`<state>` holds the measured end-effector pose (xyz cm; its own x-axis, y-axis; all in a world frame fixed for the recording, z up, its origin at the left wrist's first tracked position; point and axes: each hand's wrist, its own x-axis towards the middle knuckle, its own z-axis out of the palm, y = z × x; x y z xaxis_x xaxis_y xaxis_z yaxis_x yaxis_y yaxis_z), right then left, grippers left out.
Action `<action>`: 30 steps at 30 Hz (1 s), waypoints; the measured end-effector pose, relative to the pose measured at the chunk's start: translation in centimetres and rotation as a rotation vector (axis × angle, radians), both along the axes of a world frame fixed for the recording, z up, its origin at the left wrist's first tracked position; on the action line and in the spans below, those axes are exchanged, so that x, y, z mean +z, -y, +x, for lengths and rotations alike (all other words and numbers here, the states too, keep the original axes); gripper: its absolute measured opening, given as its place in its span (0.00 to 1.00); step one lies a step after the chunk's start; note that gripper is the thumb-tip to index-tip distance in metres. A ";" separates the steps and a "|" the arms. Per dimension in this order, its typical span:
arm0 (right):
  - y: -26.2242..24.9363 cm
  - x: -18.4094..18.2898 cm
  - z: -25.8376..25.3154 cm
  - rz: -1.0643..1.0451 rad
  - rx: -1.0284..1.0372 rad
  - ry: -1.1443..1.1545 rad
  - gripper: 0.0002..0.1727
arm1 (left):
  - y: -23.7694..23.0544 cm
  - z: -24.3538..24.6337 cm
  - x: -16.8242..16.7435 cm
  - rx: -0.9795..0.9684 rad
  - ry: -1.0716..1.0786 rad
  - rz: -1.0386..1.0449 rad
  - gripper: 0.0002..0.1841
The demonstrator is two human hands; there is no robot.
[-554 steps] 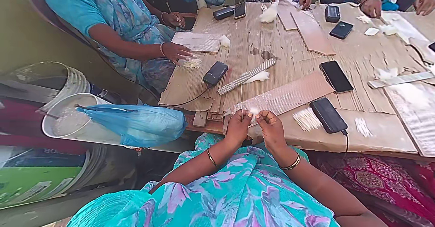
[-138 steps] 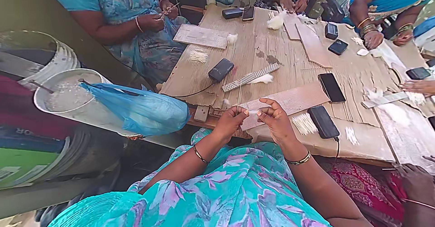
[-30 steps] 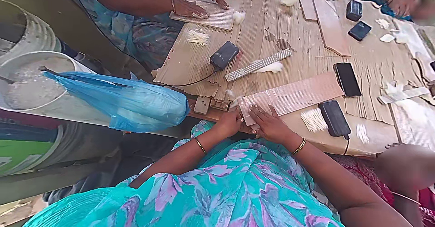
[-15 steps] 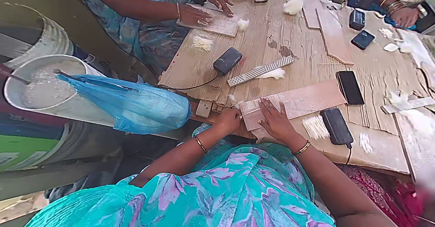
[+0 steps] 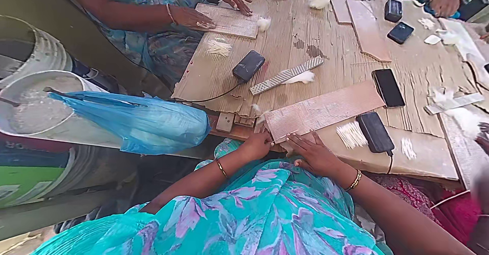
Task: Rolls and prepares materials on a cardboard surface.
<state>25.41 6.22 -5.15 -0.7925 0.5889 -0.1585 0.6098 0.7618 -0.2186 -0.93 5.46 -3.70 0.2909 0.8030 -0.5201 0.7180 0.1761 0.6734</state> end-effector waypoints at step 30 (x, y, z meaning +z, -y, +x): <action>-3.5 1.0 -1.8 0.232 -0.261 -0.218 0.38 | -0.7 -1.1 0.3 0.126 -0.018 0.204 0.15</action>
<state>23.62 9.69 -4.12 -0.6118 0.7753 0.1572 0.7477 0.6316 -0.2051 -1.99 6.17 -3.38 0.1741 0.9214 -0.3473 0.7114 0.1262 0.6913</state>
